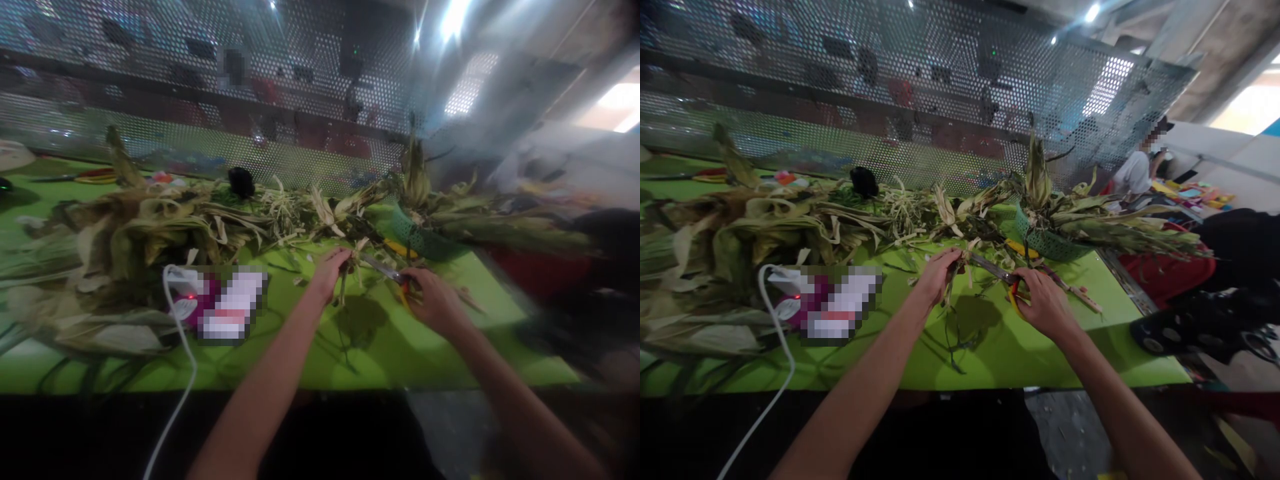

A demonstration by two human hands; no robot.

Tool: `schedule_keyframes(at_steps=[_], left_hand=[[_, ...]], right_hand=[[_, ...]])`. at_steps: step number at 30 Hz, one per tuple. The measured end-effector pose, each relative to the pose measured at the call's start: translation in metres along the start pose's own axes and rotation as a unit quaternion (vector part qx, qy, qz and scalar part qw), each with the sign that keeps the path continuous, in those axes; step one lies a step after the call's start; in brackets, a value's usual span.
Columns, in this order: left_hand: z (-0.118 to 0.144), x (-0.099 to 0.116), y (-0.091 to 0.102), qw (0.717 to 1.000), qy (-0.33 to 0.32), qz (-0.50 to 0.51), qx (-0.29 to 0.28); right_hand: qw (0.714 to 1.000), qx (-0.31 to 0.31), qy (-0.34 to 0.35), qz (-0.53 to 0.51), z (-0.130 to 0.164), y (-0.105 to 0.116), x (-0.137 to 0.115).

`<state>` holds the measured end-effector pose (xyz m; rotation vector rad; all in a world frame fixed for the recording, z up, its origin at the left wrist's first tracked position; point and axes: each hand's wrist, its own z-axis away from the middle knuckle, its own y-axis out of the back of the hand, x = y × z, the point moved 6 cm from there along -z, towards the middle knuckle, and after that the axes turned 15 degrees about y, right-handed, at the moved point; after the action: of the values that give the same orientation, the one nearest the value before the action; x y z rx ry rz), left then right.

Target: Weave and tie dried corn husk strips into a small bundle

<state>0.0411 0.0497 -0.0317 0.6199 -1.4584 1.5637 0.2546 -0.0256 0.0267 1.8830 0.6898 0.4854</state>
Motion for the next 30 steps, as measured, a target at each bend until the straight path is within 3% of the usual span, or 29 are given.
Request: schedule_keyframes(at_steps=[30], left_hand=[[-0.002,-0.0001,0.0026,1.0,0.002,0.018,0.014]], right_hand=[[0.998,-0.007,0.001,0.065,0.0004,-0.0035,0.0019]])
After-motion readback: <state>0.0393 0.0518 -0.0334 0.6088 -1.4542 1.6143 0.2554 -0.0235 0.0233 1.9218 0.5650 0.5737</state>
